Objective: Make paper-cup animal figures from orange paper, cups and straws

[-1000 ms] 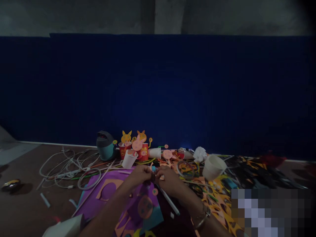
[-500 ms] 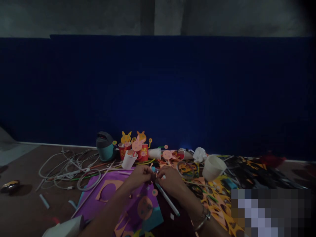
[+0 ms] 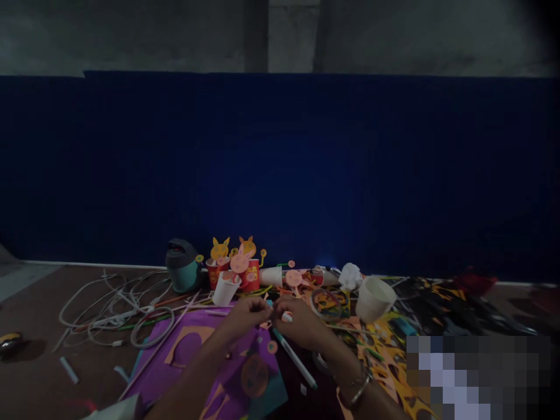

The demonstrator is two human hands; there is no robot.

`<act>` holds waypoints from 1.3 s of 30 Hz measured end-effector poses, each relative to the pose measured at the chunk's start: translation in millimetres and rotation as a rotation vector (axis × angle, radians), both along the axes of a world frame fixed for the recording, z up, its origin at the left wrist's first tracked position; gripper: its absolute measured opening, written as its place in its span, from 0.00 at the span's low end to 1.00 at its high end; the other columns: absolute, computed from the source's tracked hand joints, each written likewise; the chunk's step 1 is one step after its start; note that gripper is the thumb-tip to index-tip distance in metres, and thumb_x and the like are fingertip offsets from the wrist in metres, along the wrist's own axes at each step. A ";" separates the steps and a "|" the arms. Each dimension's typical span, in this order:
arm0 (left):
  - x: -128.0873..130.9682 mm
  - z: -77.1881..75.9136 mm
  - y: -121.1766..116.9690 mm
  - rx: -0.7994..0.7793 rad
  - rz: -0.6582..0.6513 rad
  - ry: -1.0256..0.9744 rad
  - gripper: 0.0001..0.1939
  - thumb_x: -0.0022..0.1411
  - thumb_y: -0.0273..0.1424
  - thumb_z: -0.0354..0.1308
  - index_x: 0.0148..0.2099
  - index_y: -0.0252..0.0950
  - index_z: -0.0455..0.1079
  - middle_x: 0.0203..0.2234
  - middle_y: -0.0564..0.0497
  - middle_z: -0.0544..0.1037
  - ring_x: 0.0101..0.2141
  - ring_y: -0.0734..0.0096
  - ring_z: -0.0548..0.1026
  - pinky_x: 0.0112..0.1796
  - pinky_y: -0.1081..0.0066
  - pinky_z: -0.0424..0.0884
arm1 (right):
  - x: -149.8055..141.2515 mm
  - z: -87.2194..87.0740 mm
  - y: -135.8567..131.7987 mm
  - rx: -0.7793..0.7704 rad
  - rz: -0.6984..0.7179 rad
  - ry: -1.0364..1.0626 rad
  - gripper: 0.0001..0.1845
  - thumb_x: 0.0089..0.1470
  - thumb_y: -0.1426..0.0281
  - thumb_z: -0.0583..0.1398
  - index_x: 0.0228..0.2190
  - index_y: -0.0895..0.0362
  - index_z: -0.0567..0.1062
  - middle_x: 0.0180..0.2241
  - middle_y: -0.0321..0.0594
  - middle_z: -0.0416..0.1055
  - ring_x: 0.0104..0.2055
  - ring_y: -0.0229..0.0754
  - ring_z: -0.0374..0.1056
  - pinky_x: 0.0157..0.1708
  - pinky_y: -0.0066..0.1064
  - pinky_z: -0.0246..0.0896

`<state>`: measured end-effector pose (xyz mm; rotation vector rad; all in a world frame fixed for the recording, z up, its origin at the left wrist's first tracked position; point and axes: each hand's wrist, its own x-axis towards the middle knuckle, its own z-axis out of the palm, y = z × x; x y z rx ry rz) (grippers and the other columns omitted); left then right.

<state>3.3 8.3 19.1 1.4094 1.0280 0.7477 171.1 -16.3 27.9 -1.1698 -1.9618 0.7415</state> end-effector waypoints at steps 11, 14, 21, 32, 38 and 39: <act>0.3 -8.8 5.7 0.093 -0.010 -0.061 0.20 0.46 0.46 0.62 0.23 0.34 0.63 0.16 0.58 0.65 0.20 0.79 0.61 0.24 0.76 0.55 | 5.7 -0.6 4.3 -0.066 -0.024 0.078 0.02 0.43 0.72 0.61 0.22 0.58 0.74 0.31 0.38 0.74 0.35 0.40 0.68 0.38 0.29 0.60; 1.0 -9.6 5.5 0.096 -0.025 -0.069 0.20 0.46 0.46 0.62 0.23 0.34 0.63 0.17 0.57 0.66 0.20 0.79 0.61 0.24 0.76 0.56 | 6.2 -0.1 4.5 -0.043 -0.009 0.109 0.03 0.43 0.72 0.61 0.21 0.58 0.74 0.31 0.38 0.73 0.35 0.39 0.68 0.38 0.29 0.61; 2.1 0.7 -3.2 0.087 -0.069 -0.037 0.15 0.46 0.41 0.62 0.27 0.32 0.69 0.19 0.55 0.69 0.22 0.76 0.64 0.26 0.75 0.58 | 5.9 4.4 0.6 -0.040 0.045 0.072 0.04 0.42 0.75 0.61 0.19 0.58 0.73 0.33 0.39 0.73 0.35 0.39 0.69 0.39 0.28 0.62; 2.3 -2.9 3.2 0.226 0.208 0.016 0.18 0.52 0.45 0.55 0.22 0.35 0.62 0.15 0.58 0.62 0.20 0.76 0.60 0.24 0.75 0.55 | 2.2 11.5 -1.1 0.154 -0.225 0.032 0.06 0.49 0.74 0.57 0.24 0.56 0.73 0.31 0.39 0.71 0.37 0.41 0.66 0.39 0.30 0.59; 8.5 9.0 -6.4 0.362 0.236 0.091 0.15 0.54 0.38 0.54 0.20 0.35 0.63 0.17 0.56 0.63 0.22 0.75 0.62 0.26 0.74 0.56 | -4.6 5.0 -3.8 0.152 -0.262 -0.049 0.08 0.48 0.74 0.57 0.21 0.56 0.73 0.33 0.41 0.71 0.40 0.43 0.66 0.42 0.32 0.57; 9.5 10.3 -7.9 0.386 0.242 0.104 0.15 0.54 0.37 0.54 0.20 0.35 0.63 0.18 0.55 0.64 0.23 0.74 0.63 0.26 0.74 0.56 | -5.1 3.7 -3.6 0.148 -0.266 -0.050 0.08 0.48 0.75 0.57 0.21 0.56 0.74 0.33 0.41 0.71 0.40 0.43 0.66 0.42 0.32 0.57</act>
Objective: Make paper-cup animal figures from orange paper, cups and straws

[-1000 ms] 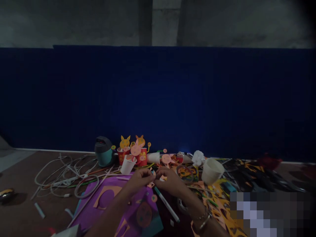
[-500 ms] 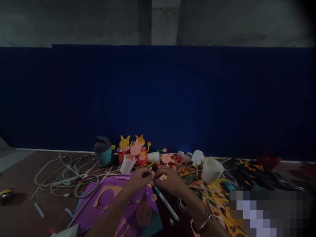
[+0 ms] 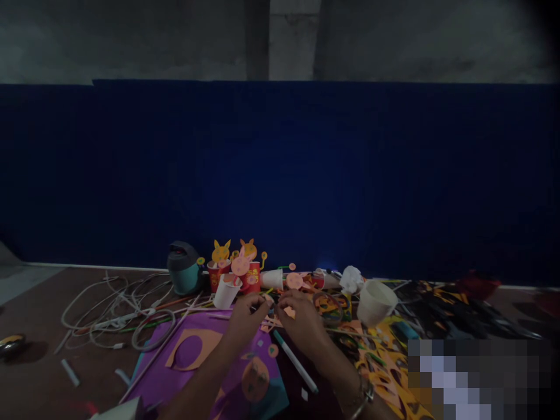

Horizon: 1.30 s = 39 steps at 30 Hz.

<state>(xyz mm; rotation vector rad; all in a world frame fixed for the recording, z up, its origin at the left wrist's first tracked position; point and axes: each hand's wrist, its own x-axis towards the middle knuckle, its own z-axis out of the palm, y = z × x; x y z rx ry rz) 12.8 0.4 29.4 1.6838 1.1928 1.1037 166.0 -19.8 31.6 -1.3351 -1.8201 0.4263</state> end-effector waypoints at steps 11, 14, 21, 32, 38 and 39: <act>2.2 1.9 -11.1 0.311 0.022 0.307 0.14 0.60 0.33 0.50 0.24 0.36 0.65 0.24 0.51 0.69 0.27 0.70 0.67 0.30 0.72 0.60 | 1.2 -0.2 2.0 -0.013 0.054 0.072 0.10 0.48 0.78 0.57 0.20 0.57 0.74 0.31 0.40 0.72 0.37 0.41 0.67 0.40 0.29 0.58; 3.0 2.6 -12.6 0.324 0.023 0.327 0.13 0.61 0.32 0.49 0.24 0.36 0.64 0.25 0.51 0.69 0.28 0.69 0.67 0.30 0.71 0.60 | 2.3 -2.0 3.2 -0.027 0.075 0.107 0.10 0.48 0.77 0.57 0.20 0.57 0.74 0.31 0.40 0.72 0.37 0.40 0.67 0.40 0.29 0.58; 5.4 1.2 -12.7 0.302 0.032 0.306 0.14 0.61 0.32 0.49 0.23 0.36 0.63 0.24 0.51 0.68 0.28 0.70 0.67 0.30 0.72 0.61 | 3.4 -6.1 6.4 -0.053 0.097 0.168 0.10 0.46 0.78 0.58 0.18 0.58 0.74 0.29 0.40 0.72 0.36 0.40 0.68 0.38 0.28 0.60; 7.7 -2.6 -10.3 0.277 0.018 0.242 0.14 0.60 0.32 0.49 0.22 0.36 0.63 0.23 0.51 0.68 0.27 0.71 0.68 0.30 0.73 0.62 | 4.4 -4.7 9.1 -0.054 0.107 0.163 0.10 0.44 0.80 0.56 0.19 0.58 0.74 0.30 0.40 0.73 0.36 0.39 0.68 0.38 0.27 0.60; 6.6 -0.7 -11.1 0.289 0.038 0.272 0.14 0.60 0.33 0.50 0.23 0.36 0.65 0.24 0.51 0.69 0.27 0.71 0.68 0.29 0.73 0.61 | 11.3 -1.9 8.1 -0.054 0.077 0.076 0.10 0.46 0.78 0.57 0.19 0.57 0.76 0.30 0.41 0.74 0.35 0.40 0.69 0.39 0.28 0.60; 6.5 -0.8 -10.9 0.288 0.050 0.279 0.14 0.60 0.33 0.50 0.23 0.36 0.65 0.23 0.51 0.69 0.27 0.71 0.68 0.29 0.73 0.61 | 11.8 -1.1 6.9 -0.051 0.054 0.053 0.10 0.46 0.77 0.57 0.19 0.57 0.76 0.29 0.41 0.74 0.35 0.40 0.69 0.39 0.29 0.59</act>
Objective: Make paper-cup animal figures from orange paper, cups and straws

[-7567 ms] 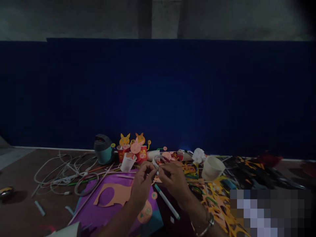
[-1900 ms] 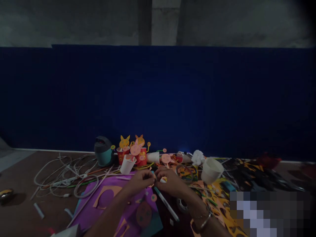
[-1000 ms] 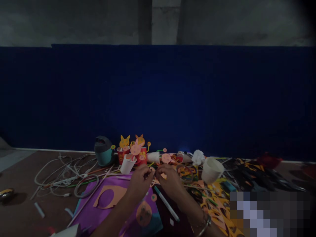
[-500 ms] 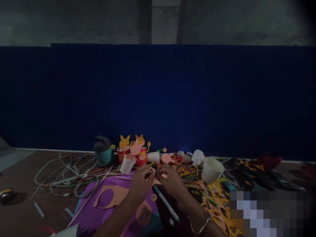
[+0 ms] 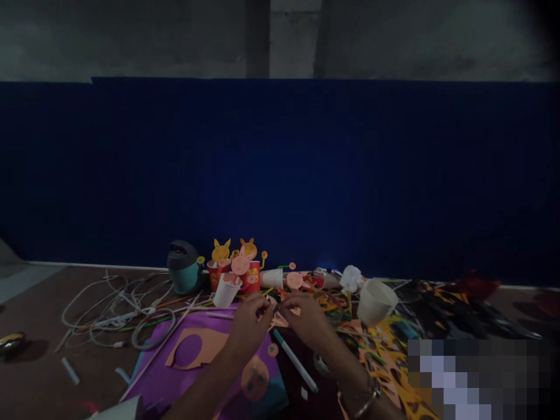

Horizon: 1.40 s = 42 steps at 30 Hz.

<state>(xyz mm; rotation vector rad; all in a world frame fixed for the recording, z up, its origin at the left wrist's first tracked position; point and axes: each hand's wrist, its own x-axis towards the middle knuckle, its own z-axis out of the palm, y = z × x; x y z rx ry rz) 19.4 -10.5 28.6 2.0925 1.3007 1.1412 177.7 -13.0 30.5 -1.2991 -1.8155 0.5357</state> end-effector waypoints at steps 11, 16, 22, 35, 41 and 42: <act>2.6 -4.5 -2.0 0.032 0.017 0.022 0.13 0.60 0.31 0.50 0.23 0.36 0.64 0.24 0.52 0.68 0.28 0.70 0.68 0.30 0.72 0.61 | -6.4 2.7 -6.3 -0.018 -0.005 -0.010 0.10 0.46 0.77 0.57 0.19 0.58 0.75 0.29 0.41 0.74 0.35 0.40 0.68 0.37 0.28 0.59; 3.4 -5.7 -3.6 0.028 0.025 0.008 0.12 0.60 0.30 0.49 0.23 0.36 0.63 0.24 0.51 0.68 0.29 0.70 0.68 0.31 0.72 0.62 | -7.3 3.5 -4.7 -0.033 0.010 0.037 0.10 0.45 0.79 0.57 0.18 0.58 0.75 0.30 0.41 0.73 0.35 0.39 0.68 0.38 0.28 0.60; 6.4 -10.9 -3.8 0.024 0.032 -0.016 0.13 0.59 0.30 0.49 0.23 0.37 0.62 0.23 0.52 0.68 0.29 0.69 0.68 0.29 0.73 0.62 | -10.0 3.2 -6.1 0.003 -0.013 0.041 0.11 0.43 0.81 0.57 0.16 0.57 0.72 0.31 0.41 0.73 0.35 0.40 0.68 0.38 0.29 0.61; 2.8 -6.5 1.6 -0.026 0.002 -0.059 0.14 0.59 0.32 0.50 0.22 0.35 0.63 0.22 0.52 0.68 0.27 0.71 0.68 0.29 0.73 0.61 | -6.3 -2.3 -1.1 0.005 0.015 0.049 0.08 0.44 0.78 0.56 0.18 0.58 0.72 0.29 0.40 0.72 0.34 0.40 0.67 0.37 0.29 0.60; -1.9 -2.8 3.6 -0.105 -0.025 -0.148 0.14 0.59 0.34 0.50 0.22 0.35 0.63 0.22 0.53 0.68 0.26 0.72 0.67 0.28 0.74 0.61 | -0.3 -0.3 1.0 -0.021 -0.003 -0.009 0.06 0.44 0.76 0.56 0.21 0.58 0.73 0.26 0.37 0.71 0.33 0.40 0.66 0.34 0.27 0.57; -3.4 -2.2 4.4 -0.118 -0.023 -0.161 0.14 0.59 0.34 0.50 0.22 0.35 0.64 0.22 0.53 0.68 0.26 0.72 0.67 0.28 0.74 0.61 | 1.9 0.1 2.3 -0.023 -0.014 -0.033 0.06 0.43 0.76 0.56 0.21 0.57 0.73 0.25 0.37 0.71 0.32 0.40 0.66 0.33 0.27 0.57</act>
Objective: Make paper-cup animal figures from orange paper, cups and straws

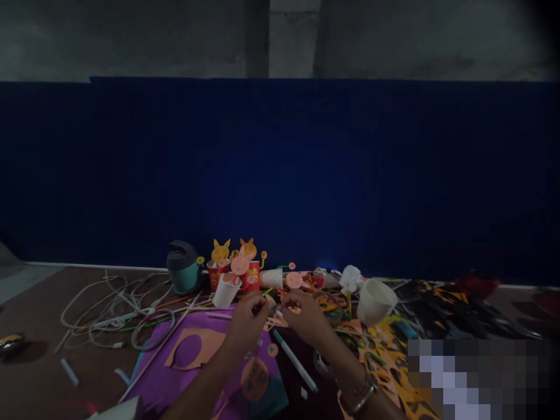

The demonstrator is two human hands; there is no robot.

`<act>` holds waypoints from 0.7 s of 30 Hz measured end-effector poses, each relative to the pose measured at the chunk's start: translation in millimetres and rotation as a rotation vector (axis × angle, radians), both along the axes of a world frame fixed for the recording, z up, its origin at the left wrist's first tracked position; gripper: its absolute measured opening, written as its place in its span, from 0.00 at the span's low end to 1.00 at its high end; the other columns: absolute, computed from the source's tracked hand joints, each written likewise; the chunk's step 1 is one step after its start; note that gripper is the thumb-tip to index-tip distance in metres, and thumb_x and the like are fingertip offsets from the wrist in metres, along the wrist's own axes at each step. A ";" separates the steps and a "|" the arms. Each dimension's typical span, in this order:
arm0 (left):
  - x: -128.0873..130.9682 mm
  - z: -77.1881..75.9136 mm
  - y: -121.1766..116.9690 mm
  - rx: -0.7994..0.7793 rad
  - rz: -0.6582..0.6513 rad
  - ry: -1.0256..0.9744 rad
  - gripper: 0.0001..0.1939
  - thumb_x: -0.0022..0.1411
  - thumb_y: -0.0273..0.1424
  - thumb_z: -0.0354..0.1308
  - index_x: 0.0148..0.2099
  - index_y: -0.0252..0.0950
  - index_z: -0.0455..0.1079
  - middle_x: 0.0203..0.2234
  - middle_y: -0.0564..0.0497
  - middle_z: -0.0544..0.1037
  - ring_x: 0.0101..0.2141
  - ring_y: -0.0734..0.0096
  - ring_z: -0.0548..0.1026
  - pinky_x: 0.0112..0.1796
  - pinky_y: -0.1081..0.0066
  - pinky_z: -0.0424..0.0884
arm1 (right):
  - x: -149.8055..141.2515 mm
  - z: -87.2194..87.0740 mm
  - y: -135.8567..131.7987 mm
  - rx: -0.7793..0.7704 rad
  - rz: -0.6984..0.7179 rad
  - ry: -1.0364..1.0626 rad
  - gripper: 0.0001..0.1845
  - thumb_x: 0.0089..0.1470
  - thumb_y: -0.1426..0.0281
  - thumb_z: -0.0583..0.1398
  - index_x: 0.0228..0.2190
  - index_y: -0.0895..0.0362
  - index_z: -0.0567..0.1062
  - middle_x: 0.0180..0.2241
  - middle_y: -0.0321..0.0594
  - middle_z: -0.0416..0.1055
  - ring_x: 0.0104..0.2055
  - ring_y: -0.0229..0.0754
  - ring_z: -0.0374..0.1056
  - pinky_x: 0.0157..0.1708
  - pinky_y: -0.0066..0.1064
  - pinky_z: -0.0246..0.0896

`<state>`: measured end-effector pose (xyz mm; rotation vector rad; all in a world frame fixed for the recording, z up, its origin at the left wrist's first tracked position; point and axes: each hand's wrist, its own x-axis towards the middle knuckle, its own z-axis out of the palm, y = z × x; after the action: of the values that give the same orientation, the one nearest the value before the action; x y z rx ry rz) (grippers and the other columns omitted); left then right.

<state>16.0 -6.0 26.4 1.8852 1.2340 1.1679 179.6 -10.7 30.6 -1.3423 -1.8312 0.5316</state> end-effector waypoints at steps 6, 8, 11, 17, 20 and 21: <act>-8.4 2.9 6.6 -0.085 -0.078 -0.004 0.14 0.59 0.37 0.49 0.26 0.35 0.66 0.22 0.53 0.70 0.26 0.72 0.68 0.28 0.75 0.63 | 14.6 -6.4 6.3 -0.059 -0.118 -0.299 0.11 0.46 0.71 0.56 0.16 0.56 0.72 0.23 0.40 0.72 0.28 0.41 0.67 0.30 0.29 0.54; -9.5 3.2 8.4 -0.080 -0.111 0.058 0.14 0.59 0.36 0.48 0.26 0.35 0.66 0.21 0.54 0.70 0.26 0.72 0.68 0.27 0.75 0.62 | 17.7 -10.2 5.2 -0.079 -0.119 -0.332 0.13 0.46 0.69 0.58 0.13 0.57 0.71 0.21 0.43 0.72 0.27 0.43 0.67 0.31 0.31 0.54; -10.4 2.6 9.5 -0.067 -0.128 0.145 0.13 0.57 0.34 0.49 0.23 0.35 0.66 0.19 0.55 0.69 0.24 0.73 0.67 0.25 0.76 0.59 | 19.6 -12.7 1.9 -0.084 -0.109 -0.351 0.02 0.40 0.75 0.61 0.22 0.57 0.75 0.27 0.44 0.75 0.33 0.46 0.68 0.35 0.33 0.54; -12.1 -0.3 4.9 -0.066 -0.187 0.262 0.10 0.53 0.30 0.51 0.23 0.35 0.70 0.20 0.54 0.72 0.24 0.73 0.68 0.26 0.76 0.59 | 11.3 -3.5 2.1 -0.112 0.002 -0.243 0.11 0.51 0.72 0.54 0.26 0.56 0.76 0.29 0.40 0.76 0.32 0.41 0.69 0.33 0.29 0.57; -10.5 -0.7 3.2 -0.064 -0.219 0.303 0.09 0.52 0.29 0.52 0.23 0.36 0.71 0.21 0.54 0.73 0.24 0.72 0.68 0.27 0.76 0.59 | 4.4 0.5 2.2 -0.180 0.149 -0.005 0.12 0.52 0.69 0.54 0.32 0.56 0.77 0.32 0.38 0.76 0.33 0.39 0.70 0.32 0.26 0.60; -9.7 -0.7 3.3 -0.062 -0.224 0.315 0.09 0.52 0.29 0.52 0.23 0.36 0.71 0.21 0.53 0.73 0.24 0.72 0.69 0.26 0.76 0.59 | 2.6 1.0 1.6 -0.206 0.172 0.054 0.11 0.50 0.69 0.55 0.31 0.57 0.77 0.31 0.38 0.76 0.33 0.40 0.70 0.32 0.27 0.60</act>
<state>6.2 -2.7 25.8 2.1537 1.1642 0.7273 182.2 -9.1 31.6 -1.2958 -1.8978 0.8598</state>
